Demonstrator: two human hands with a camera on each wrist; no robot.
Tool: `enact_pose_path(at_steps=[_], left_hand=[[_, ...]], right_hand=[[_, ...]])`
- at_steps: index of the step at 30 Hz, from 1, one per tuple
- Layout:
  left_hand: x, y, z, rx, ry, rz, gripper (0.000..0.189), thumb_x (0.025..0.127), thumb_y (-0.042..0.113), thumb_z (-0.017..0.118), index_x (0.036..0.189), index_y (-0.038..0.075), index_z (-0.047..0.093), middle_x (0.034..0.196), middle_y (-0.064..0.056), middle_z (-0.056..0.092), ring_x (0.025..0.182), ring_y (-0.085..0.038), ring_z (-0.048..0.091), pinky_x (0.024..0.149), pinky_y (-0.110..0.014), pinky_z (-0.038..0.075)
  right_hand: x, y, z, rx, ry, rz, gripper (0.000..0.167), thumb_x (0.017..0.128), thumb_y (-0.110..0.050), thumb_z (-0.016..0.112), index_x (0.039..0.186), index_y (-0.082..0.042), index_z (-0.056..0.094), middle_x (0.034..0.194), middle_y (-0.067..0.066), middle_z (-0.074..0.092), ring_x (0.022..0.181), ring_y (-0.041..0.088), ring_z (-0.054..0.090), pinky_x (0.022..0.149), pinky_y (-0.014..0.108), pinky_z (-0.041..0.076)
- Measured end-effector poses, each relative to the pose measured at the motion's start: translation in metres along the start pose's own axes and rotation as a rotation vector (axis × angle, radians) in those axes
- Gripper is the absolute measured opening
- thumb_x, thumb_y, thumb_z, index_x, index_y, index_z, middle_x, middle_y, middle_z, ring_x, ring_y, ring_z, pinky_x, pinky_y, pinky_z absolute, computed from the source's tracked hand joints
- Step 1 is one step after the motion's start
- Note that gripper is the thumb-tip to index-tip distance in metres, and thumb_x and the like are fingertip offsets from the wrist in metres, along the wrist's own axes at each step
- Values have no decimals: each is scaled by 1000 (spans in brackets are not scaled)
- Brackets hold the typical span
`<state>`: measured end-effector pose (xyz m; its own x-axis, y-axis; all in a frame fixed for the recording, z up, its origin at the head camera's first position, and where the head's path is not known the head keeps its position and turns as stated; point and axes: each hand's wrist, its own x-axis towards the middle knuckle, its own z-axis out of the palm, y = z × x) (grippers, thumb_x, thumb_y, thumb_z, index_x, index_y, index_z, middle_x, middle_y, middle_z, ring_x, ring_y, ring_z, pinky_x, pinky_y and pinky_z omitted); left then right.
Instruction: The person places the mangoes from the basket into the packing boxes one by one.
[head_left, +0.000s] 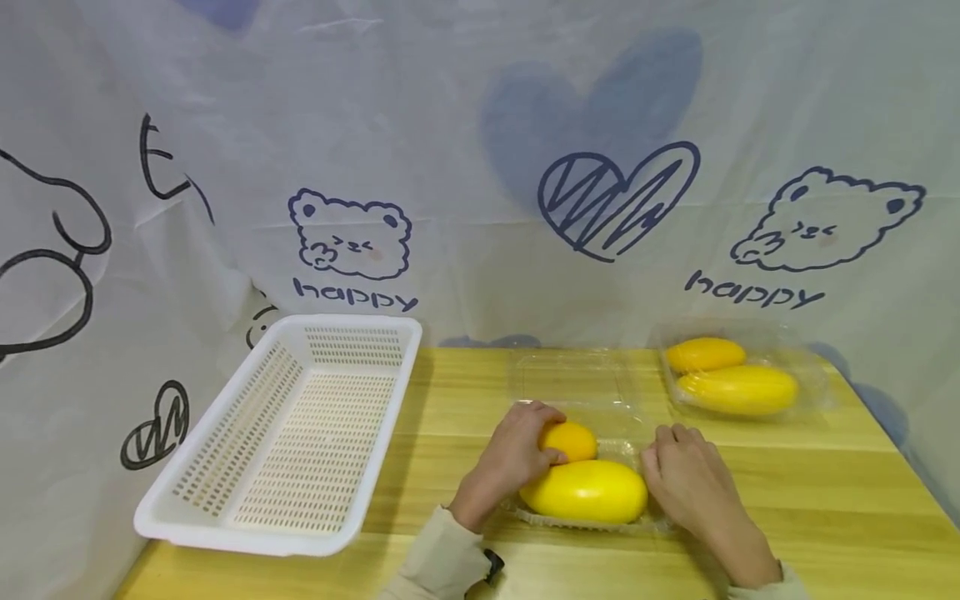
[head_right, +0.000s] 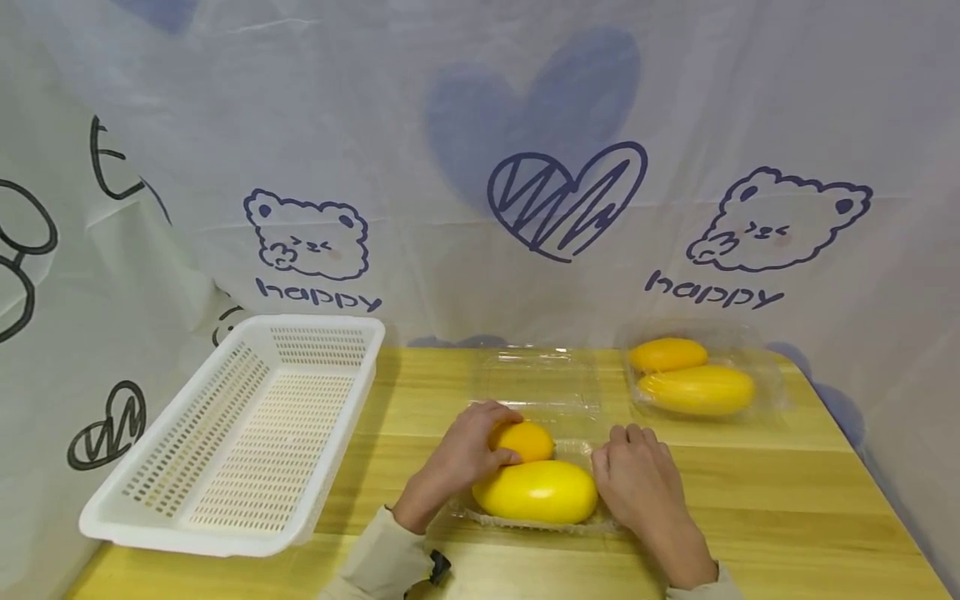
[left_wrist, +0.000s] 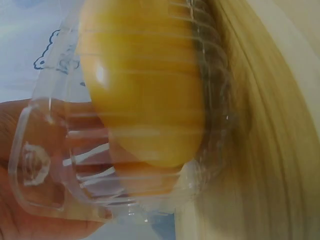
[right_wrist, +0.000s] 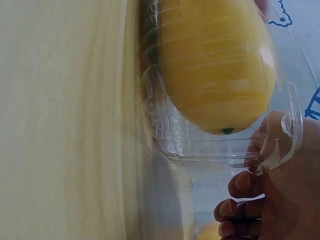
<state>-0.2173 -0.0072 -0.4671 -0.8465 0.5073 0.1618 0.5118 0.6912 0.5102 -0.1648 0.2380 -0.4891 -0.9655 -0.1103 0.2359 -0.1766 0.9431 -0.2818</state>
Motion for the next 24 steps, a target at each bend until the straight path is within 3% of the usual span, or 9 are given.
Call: enact_pose_path(at_steps=[6, 11, 13, 19, 21, 24], left_hand=[[1, 1, -6, 8, -16, 38, 40, 86, 13, 84, 123, 3, 72, 122, -7, 68, 114, -25, 62, 104, -38, 46], [-1, -3, -16, -109, -36, -1, 35, 90, 7, 79, 124, 2, 71, 124, -10, 68, 116, -28, 62, 102, -39, 49], [0, -7, -20, -178, 23, -16, 29, 92, 5, 76, 121, 2, 72, 122, -11, 69, 113, -30, 63, 97, -41, 52], [7, -32, -25, -393, 313, -97, 22, 96, 3, 69, 118, -1, 71, 118, -18, 67, 108, -38, 63, 91, -53, 54], [10, -42, -24, -471, 338, -147, 29, 98, 5, 67, 126, -4, 66, 123, -22, 64, 111, -41, 62, 94, -53, 54], [12, -54, -21, -619, 281, -239, 43, 101, 11, 63, 139, -7, 55, 133, -28, 57, 120, -44, 58, 99, -52, 52]], right_hand=[[0, 1, -2, -4, -9, 8, 25, 101, -16, 47, 78, -9, 51, 76, 6, 48, 74, 27, 50, 67, 45, 43], [-1, 1, -1, 9, -16, 10, 25, 102, -16, 46, 78, -9, 51, 76, 6, 48, 74, 27, 50, 66, 43, 42], [-3, 1, 0, 12, -14, 13, 25, 102, -16, 46, 78, -10, 50, 76, 6, 48, 74, 27, 49, 66, 42, 41], [-3, 2, 2, 12, 5, 10, 24, 100, -15, 48, 77, -10, 50, 76, 6, 49, 76, 28, 51, 67, 43, 42], [-2, 2, 2, 9, 8, 8, 23, 100, -16, 49, 77, -10, 50, 76, 5, 49, 76, 27, 52, 67, 43, 42], [-2, 1, 2, 7, 13, 5, 23, 100, -16, 49, 78, -10, 50, 76, 5, 48, 75, 28, 51, 67, 43, 42]])
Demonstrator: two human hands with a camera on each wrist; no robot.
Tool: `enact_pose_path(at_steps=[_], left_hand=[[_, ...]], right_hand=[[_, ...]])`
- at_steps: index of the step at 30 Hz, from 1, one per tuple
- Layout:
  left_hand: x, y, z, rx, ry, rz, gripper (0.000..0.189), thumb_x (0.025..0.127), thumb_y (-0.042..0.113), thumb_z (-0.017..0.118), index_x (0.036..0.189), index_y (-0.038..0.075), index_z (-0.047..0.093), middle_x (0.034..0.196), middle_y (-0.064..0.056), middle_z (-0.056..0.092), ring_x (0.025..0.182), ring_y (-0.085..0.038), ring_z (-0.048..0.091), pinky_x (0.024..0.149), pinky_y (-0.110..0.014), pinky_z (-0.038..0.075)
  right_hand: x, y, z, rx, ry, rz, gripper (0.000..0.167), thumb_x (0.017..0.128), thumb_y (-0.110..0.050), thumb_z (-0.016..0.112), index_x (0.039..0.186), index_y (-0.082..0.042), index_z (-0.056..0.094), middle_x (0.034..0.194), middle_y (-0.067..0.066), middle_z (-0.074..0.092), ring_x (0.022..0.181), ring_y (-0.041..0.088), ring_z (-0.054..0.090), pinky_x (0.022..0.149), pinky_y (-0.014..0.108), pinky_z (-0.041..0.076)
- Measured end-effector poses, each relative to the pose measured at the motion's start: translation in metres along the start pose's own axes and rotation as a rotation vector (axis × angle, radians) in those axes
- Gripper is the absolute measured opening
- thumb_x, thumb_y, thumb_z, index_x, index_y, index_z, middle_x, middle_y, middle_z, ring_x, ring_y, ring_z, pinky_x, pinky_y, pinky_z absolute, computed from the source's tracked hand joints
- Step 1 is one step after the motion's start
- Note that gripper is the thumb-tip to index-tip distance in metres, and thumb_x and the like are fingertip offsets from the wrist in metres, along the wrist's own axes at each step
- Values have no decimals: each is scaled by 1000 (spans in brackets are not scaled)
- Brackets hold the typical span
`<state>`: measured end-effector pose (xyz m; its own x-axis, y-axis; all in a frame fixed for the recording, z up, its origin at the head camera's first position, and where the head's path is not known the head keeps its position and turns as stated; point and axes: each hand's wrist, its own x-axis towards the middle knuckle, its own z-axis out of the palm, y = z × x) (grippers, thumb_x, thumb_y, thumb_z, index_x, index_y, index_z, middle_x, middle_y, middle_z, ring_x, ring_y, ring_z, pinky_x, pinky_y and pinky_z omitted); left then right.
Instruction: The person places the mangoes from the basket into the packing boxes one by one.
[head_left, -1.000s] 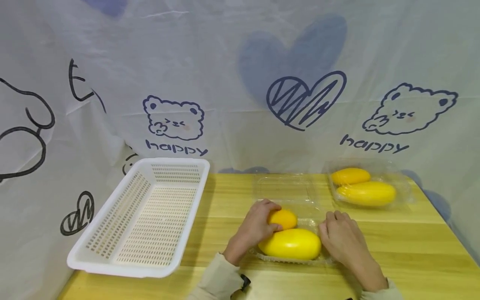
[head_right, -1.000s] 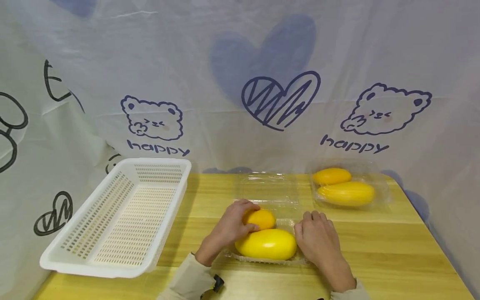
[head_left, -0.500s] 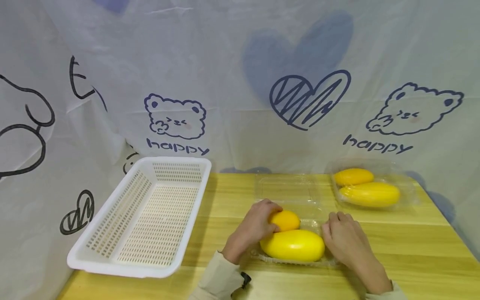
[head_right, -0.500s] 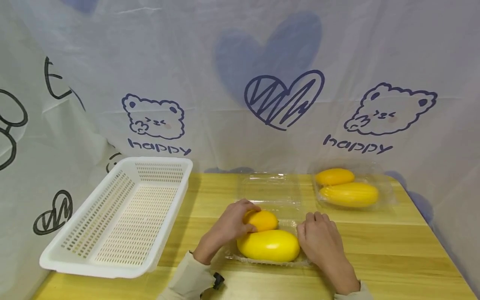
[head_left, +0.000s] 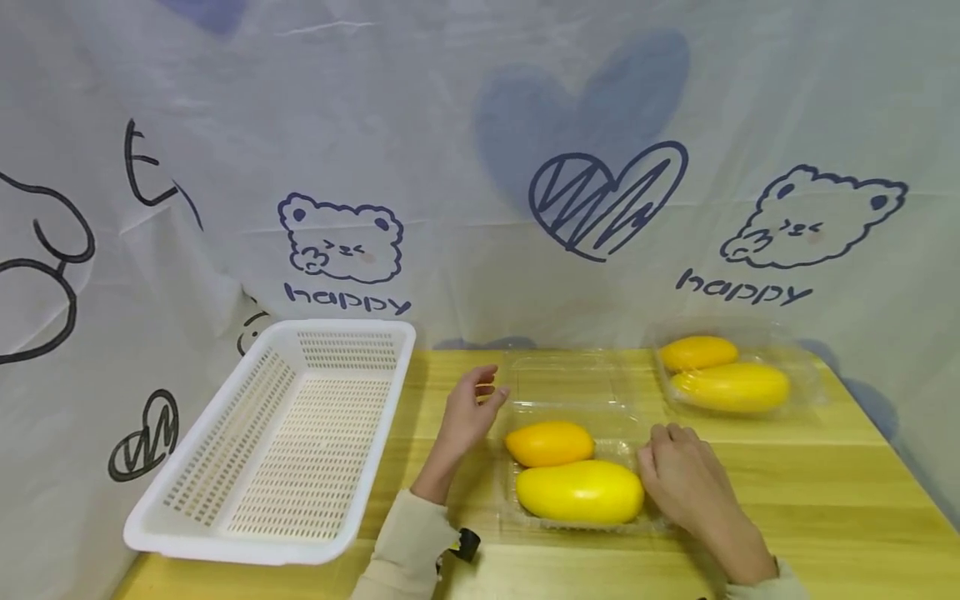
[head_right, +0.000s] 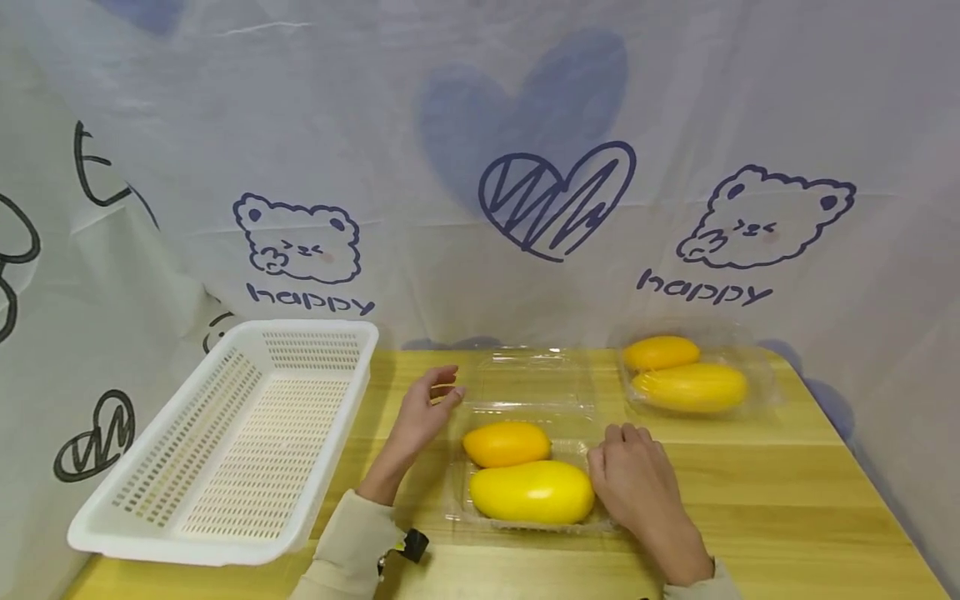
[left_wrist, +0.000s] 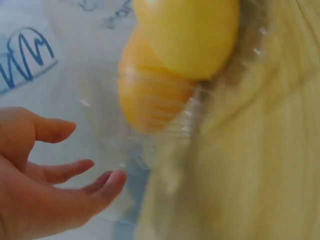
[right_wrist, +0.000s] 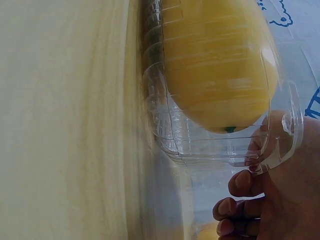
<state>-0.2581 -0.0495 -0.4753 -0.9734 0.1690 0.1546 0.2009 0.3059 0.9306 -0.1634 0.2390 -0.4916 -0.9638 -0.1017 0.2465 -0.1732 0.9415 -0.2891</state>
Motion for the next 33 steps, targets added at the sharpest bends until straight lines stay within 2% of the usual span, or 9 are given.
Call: enact_pose_path(at_steps=[3, 6, 8, 10, 12, 16, 20, 28, 33], left_hand=[[3, -13, -1, -199, -64, -147, 50, 104, 12, 58, 148, -10, 44, 140, -34, 50, 124, -44, 55, 103, -51, 50], [6, -25, -1, -410, -88, -277, 52, 105, 8, 54, 151, -11, 37, 140, -35, 47, 116, -35, 59, 101, -43, 52], [8, -32, -1, -530, -89, -324, 52, 105, 4, 52, 151, -13, 35, 136, -35, 50, 105, -26, 61, 95, -36, 54], [11, -37, -2, -608, -94, -336, 52, 105, 1, 51, 150, -15, 33, 130, -33, 53, 96, -19, 60, 87, -30, 55], [13, -39, -2, -674, -106, -346, 52, 105, 0, 51, 151, -15, 31, 128, -32, 55, 93, -17, 61, 83, -28, 56], [16, -42, -2, -761, -177, -358, 53, 106, -1, 48, 153, -14, 26, 138, -39, 50, 107, -24, 64, 94, -34, 56], [20, -44, 0, -820, -224, -380, 55, 107, -2, 47, 156, -10, 24, 146, -39, 42, 120, -31, 61, 104, -41, 51], [25, -41, 2, -841, -239, -384, 58, 105, -3, 48, 158, -7, 24, 150, -38, 40, 127, -36, 58, 99, -36, 53], [29, -39, 1, -829, -238, -324, 57, 104, -7, 48, 157, -7, 26, 150, -36, 40, 123, -32, 61, 98, -35, 54]], right_hand=[[0, -1, 1, -4, 4, -11, 22, 100, -15, 50, 78, -10, 51, 76, 6, 49, 76, 28, 52, 68, 44, 43], [0, -3, 1, -3, 3, -23, 21, 99, -14, 50, 78, -10, 52, 76, 6, 50, 76, 28, 53, 68, 45, 44], [1, -4, 2, -3, 7, -28, 21, 99, -14, 50, 79, -10, 52, 76, 5, 50, 76, 28, 53, 68, 45, 44], [2, -4, 2, -3, 13, -33, 20, 99, -14, 50, 79, -10, 52, 75, 5, 49, 74, 27, 52, 67, 44, 44], [3, -4, 2, -6, 14, -38, 21, 98, -13, 50, 78, -11, 51, 74, 4, 47, 72, 26, 50, 66, 43, 43], [3, -3, 1, -17, 10, -43, 22, 98, -13, 51, 76, -11, 50, 73, 3, 45, 71, 24, 47, 65, 41, 42], [2, -2, -1, -26, 7, -41, 23, 98, -13, 50, 75, -12, 48, 72, 3, 44, 70, 24, 46, 64, 40, 41], [0, 1, -1, -14, -13, -14, 22, 98, -13, 49, 76, -12, 48, 72, 3, 44, 70, 24, 46, 66, 40, 41], [1, 1, -1, -3, -9, -8, 22, 99, -13, 49, 77, -12, 50, 73, 3, 46, 71, 25, 48, 66, 42, 42]])
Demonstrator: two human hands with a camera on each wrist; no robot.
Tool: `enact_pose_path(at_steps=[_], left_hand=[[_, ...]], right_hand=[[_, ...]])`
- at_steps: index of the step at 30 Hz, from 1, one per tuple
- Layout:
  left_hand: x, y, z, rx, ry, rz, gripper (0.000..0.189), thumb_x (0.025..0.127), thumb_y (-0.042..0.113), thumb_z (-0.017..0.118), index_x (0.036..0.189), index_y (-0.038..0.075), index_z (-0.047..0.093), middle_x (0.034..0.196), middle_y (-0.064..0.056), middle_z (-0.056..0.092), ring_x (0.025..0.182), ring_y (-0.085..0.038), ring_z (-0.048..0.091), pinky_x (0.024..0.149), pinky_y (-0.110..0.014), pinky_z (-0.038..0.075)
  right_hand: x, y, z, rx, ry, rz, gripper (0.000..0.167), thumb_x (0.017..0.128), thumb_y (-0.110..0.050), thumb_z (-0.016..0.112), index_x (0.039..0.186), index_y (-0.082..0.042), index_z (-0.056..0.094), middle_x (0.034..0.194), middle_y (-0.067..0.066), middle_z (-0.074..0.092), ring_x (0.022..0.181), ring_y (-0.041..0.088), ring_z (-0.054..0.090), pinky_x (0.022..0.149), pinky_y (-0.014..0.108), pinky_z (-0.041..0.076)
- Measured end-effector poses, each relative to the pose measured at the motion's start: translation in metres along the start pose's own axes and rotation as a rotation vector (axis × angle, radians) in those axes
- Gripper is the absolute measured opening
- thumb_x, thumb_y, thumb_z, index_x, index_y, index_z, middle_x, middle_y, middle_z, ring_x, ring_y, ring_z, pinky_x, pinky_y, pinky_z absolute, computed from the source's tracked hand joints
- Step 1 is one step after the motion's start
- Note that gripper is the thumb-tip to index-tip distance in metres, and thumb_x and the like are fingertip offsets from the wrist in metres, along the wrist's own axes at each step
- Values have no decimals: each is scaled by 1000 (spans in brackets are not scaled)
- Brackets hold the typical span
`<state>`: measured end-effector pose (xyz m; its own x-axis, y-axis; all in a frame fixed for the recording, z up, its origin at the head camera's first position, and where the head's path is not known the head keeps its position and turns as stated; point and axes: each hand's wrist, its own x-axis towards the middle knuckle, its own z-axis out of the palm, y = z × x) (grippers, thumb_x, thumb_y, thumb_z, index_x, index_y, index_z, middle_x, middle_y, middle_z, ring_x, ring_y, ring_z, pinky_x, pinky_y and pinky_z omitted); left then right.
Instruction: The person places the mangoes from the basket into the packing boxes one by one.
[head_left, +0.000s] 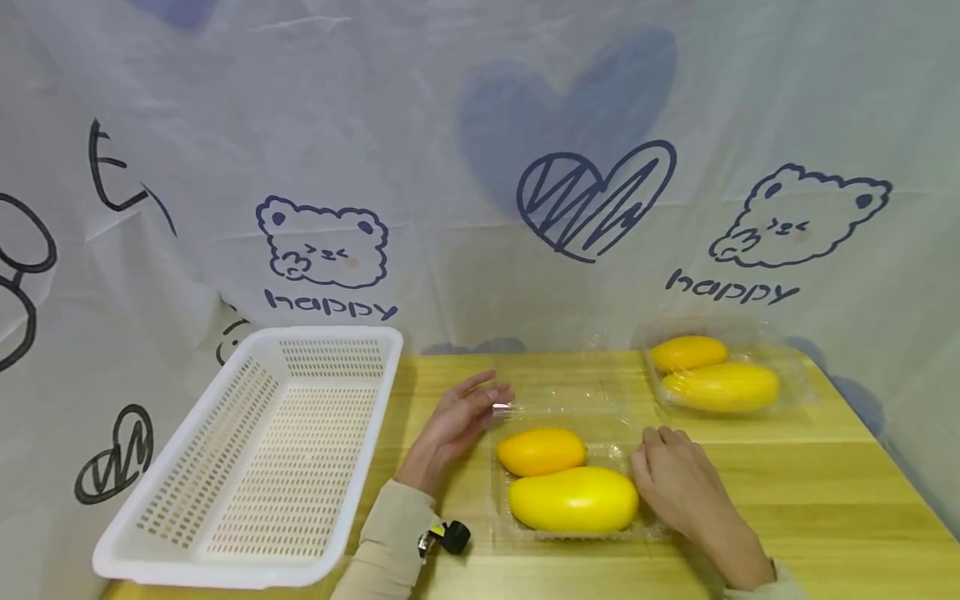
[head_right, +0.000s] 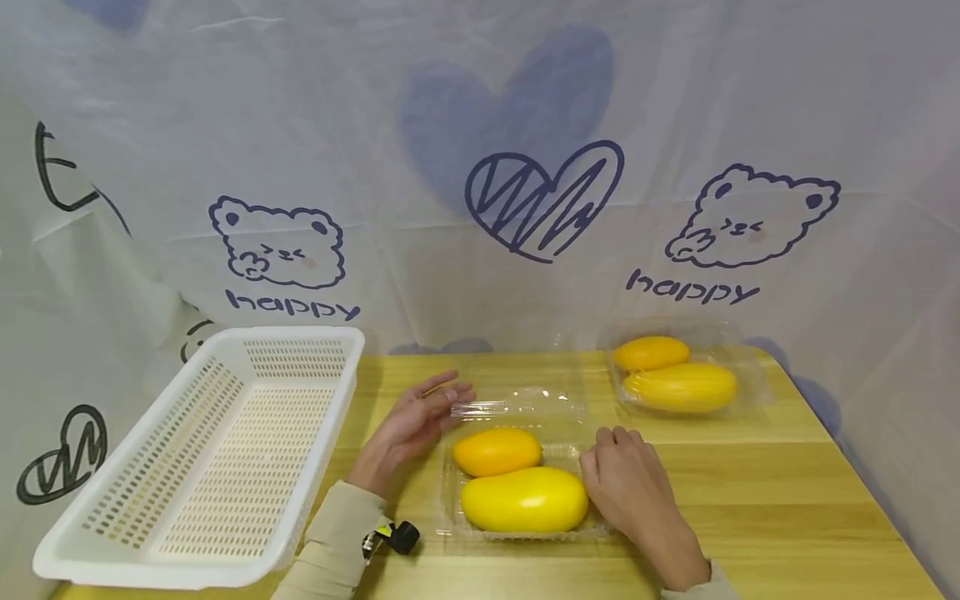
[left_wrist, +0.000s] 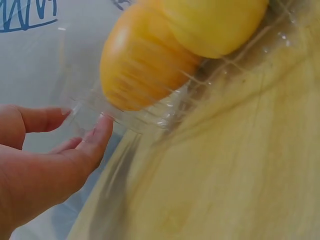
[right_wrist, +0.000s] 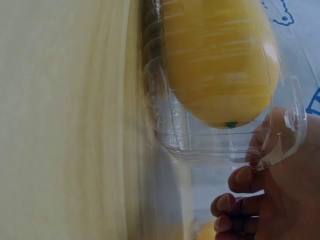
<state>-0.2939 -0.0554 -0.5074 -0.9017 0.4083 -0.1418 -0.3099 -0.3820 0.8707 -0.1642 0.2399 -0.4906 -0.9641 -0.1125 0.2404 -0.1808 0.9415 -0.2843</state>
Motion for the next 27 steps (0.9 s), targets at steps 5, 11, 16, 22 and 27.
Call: enact_pose_path(at_steps=[5, 11, 16, 22, 27], left_hand=[[-1, 7, 1, 2, -21, 60, 57, 102, -12, 48, 156, -5, 31, 150, -33, 41, 111, -24, 65, 95, -33, 54], [-3, 16, 3, 26, -57, 127, 54, 101, -12, 48, 154, -3, 38, 154, -34, 37, 129, -37, 57, 99, -33, 53], [-7, 24, 7, 94, -44, 182, 46, 102, -10, 49, 148, -7, 41, 148, -33, 47, 133, -44, 52, 104, -41, 50], [-13, 30, 15, 200, -19, 261, 40, 102, -8, 52, 142, -11, 47, 140, -32, 55, 132, -44, 52, 110, -48, 44], [-20, 36, 23, 338, 16, 350, 35, 101, -7, 55, 136, -11, 54, 135, -29, 60, 129, -42, 55, 110, -49, 44]], right_hand=[[1, -2, -1, 13, 8, 2, 22, 99, -13, 48, 78, -11, 50, 73, 4, 47, 72, 26, 50, 67, 43, 43], [4, -3, -2, 35, 24, -10, 24, 100, -11, 47, 76, -12, 48, 71, 3, 45, 70, 26, 50, 66, 43, 43], [7, -4, -1, 53, 28, -13, 24, 99, -10, 47, 75, -12, 47, 70, 3, 44, 69, 25, 48, 65, 43, 42], [8, -3, 2, 76, 27, -5, 26, 99, -9, 47, 73, -13, 45, 67, 3, 41, 66, 23, 44, 64, 40, 40], [12, -2, 2, 81, 23, -5, 26, 99, -9, 47, 73, -12, 45, 67, 3, 40, 65, 22, 42, 63, 39, 39]])
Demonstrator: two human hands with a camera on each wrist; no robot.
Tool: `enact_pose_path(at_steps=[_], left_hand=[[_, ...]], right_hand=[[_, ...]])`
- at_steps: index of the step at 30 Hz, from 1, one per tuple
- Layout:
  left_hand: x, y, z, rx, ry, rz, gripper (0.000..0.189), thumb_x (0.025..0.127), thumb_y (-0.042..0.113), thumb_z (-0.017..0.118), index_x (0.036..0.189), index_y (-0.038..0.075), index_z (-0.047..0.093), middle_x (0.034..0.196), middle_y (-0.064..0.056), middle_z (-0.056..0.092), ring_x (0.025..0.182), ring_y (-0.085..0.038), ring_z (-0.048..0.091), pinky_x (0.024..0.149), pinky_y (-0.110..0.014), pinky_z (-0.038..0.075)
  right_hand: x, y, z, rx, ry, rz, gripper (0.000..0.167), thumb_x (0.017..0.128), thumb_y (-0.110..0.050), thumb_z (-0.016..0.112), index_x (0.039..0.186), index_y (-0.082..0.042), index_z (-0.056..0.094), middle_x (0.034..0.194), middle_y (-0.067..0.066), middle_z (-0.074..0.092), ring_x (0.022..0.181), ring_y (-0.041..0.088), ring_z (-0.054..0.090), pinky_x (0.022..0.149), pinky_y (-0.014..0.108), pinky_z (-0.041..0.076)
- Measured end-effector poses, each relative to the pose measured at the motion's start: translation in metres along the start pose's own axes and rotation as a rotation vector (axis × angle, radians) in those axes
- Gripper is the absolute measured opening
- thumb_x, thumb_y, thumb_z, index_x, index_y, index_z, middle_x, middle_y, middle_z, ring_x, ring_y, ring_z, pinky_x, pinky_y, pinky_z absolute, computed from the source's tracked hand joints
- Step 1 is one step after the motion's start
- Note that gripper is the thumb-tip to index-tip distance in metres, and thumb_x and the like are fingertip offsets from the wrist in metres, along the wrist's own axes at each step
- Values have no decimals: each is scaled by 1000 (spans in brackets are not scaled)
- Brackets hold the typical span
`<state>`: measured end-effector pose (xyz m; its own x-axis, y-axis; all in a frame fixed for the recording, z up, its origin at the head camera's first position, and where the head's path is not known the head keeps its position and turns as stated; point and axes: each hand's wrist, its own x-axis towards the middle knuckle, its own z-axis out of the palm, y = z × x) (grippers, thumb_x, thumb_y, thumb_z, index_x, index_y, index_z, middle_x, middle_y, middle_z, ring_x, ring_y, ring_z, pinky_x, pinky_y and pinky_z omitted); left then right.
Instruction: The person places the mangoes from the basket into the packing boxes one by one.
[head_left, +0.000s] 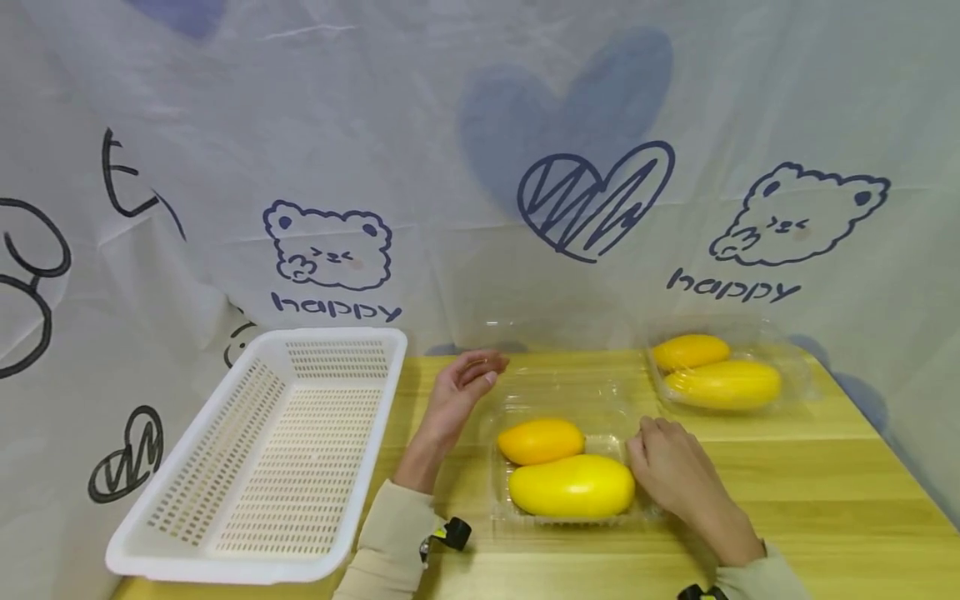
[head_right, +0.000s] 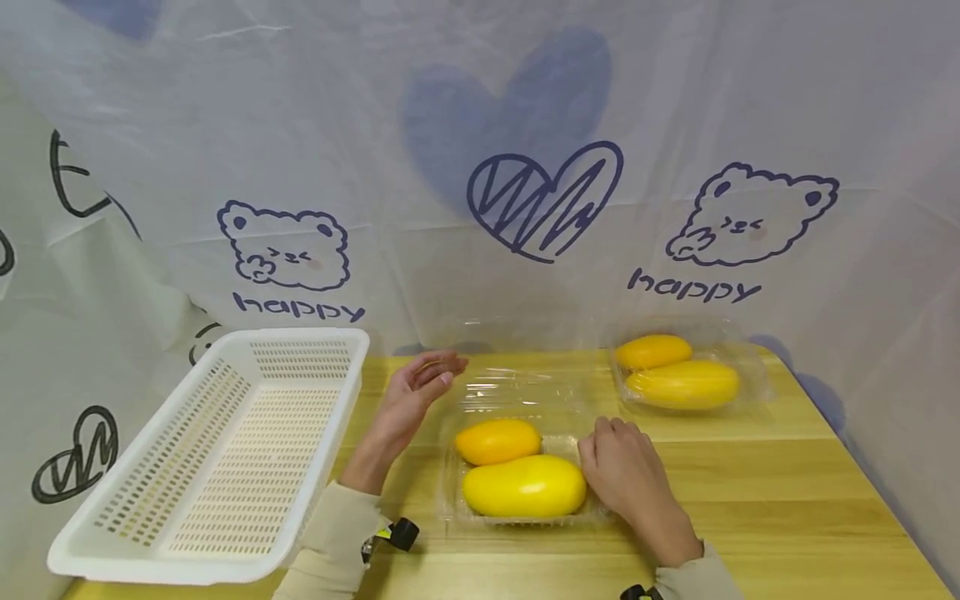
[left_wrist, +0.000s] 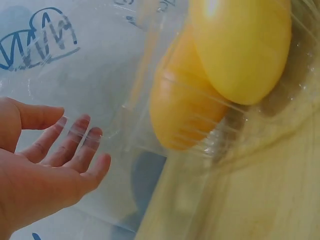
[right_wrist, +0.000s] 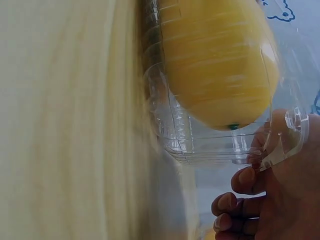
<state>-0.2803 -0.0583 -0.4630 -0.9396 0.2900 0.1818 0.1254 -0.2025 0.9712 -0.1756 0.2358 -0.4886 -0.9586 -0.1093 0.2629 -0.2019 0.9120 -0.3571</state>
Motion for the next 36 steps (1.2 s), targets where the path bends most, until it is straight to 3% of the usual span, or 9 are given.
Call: enact_pose_path(at_steps=[10, 16, 22, 24, 28, 31, 36], left_hand=[[-3, 14, 4, 110, 17, 64, 31, 101, -4, 59, 132, -7, 58, 134, -24, 63, 127, -39, 58, 103, -33, 51], [-6, 27, 7, 266, -8, 148, 35, 98, -2, 64, 133, -1, 61, 135, -18, 63, 129, -35, 57, 108, -42, 47], [-14, 40, 7, 528, -112, 269, 40, 94, -3, 68, 132, 3, 64, 141, -11, 61, 136, -30, 51, 111, -58, 40], [-17, 43, 8, 632, -161, 320, 43, 91, -4, 68, 134, 5, 64, 145, -11, 58, 138, -31, 49, 111, -59, 39], [-19, 47, 7, 784, -243, 388, 48, 90, -4, 68, 136, 7, 62, 152, -14, 50, 141, -35, 45, 114, -56, 38], [-19, 47, 7, 832, -290, 378, 48, 90, -4, 67, 137, 7, 61, 154, -16, 47, 142, -37, 44, 115, -55, 36], [-21, 48, 8, 880, -353, 331, 49, 90, -5, 67, 137, 8, 62, 156, -14, 45, 143, -37, 43, 114, -54, 38]], right_hand=[[14, 2, 2, 12, -5, -1, 25, 100, -9, 46, 74, -11, 47, 70, 4, 43, 65, 22, 42, 62, 38, 39], [27, 3, 5, 58, -15, 11, 27, 100, -9, 46, 73, -10, 45, 67, 5, 41, 61, 20, 38, 56, 35, 36], [41, 8, 11, 149, -67, 47, 29, 105, -13, 38, 78, -9, 48, 69, 8, 45, 62, 20, 41, 60, 38, 42], [44, 10, 12, 190, -89, 71, 32, 107, -15, 36, 78, -8, 49, 75, 15, 54, 63, 21, 43, 65, 40, 45], [51, 13, 15, 249, -100, 102, 34, 108, -17, 36, 77, -8, 48, 77, 17, 56, 61, 21, 44, 63, 39, 45], [55, 15, 16, 280, -105, 100, 34, 109, -19, 33, 84, -5, 51, 66, 9, 44, 56, 19, 39, 55, 35, 39], [61, 19, 18, 271, -97, 34, 41, 111, -22, 27, 104, 4, 58, 66, 3, 43, 55, 16, 37, 55, 33, 38]])
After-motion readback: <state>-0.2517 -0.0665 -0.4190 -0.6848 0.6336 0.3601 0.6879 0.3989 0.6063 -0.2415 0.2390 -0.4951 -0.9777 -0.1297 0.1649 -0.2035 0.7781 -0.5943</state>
